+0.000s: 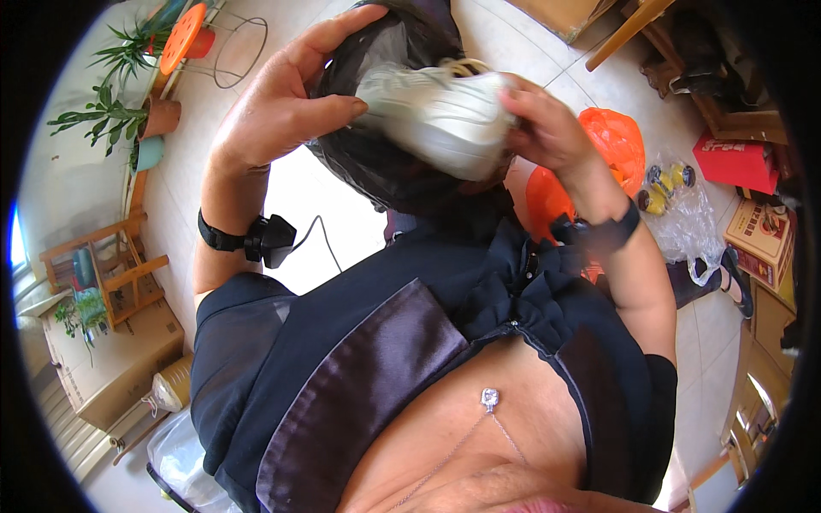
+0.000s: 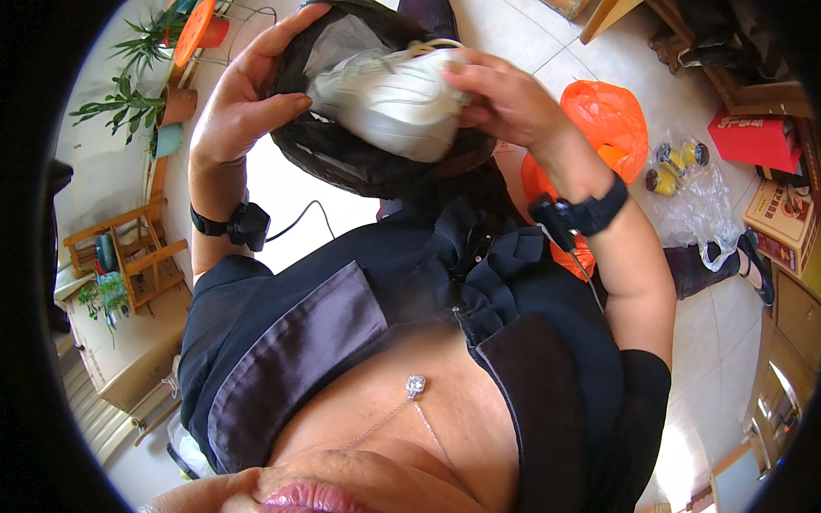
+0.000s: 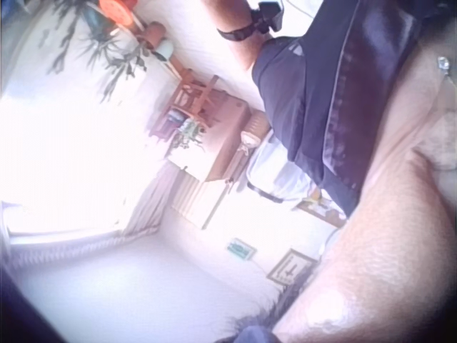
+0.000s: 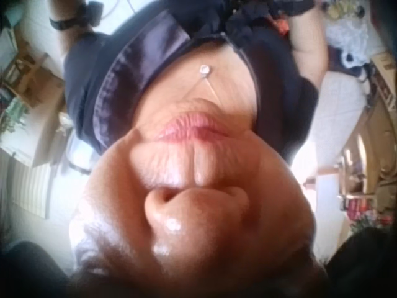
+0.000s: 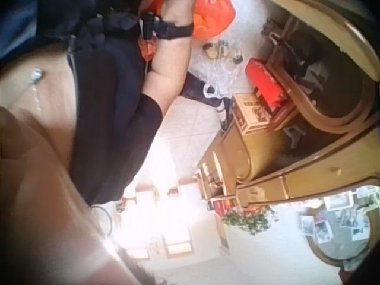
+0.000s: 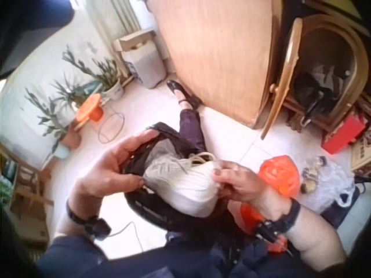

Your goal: The person sits on the floor and cleans a pair of shoes using a brush and a cloth. They remove the shoes from a plastic bag, brush the soles and uppers, wipe them with a cloth, and place them back into the bag.

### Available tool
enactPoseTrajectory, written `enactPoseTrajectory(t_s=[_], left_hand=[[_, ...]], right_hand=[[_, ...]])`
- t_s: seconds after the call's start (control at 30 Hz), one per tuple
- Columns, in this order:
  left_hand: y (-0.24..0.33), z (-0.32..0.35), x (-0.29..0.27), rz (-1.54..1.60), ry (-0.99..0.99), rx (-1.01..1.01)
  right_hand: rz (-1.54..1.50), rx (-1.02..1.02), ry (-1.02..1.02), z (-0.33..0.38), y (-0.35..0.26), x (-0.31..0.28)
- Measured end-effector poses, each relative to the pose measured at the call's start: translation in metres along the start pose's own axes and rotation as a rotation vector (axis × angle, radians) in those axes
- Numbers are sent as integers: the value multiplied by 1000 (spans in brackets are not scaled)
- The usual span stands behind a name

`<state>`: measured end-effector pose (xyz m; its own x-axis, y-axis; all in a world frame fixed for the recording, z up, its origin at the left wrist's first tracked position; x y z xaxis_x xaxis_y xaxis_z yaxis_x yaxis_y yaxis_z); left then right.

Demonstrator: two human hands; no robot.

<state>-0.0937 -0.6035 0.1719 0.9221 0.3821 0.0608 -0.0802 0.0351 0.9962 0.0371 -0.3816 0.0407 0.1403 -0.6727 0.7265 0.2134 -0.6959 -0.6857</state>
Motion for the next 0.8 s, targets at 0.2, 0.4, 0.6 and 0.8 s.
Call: enactPoseTrajectory(t_s=[0.2, 0.4, 0.6, 0.8], left_hand=[[19, -18, 29, 116, 191, 41], [19, -39, 23, 261, 454, 183], [2, -63, 23, 364, 533, 246], [1, -79, 23, 434, 422, 200]], right_hand=[[79, 114, -28, -59, 65, 11], [895, -329, 256, -18, 53, 9], [1301, -641, 446, 37, 8, -7], [1137, -389, 494, 29, 44, -20]])
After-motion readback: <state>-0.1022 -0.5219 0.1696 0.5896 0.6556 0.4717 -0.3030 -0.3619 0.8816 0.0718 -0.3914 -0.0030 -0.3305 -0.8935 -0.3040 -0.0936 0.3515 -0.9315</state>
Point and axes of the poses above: each hand's wrist, its own z-axis away from the middle knuckle, its own x-axis out of the palm, y = z × x, the point moved 2 cm from there along -z, towards the middle knuckle, and after that the axes turned 1 degree about -z, right-handed, at the moved point
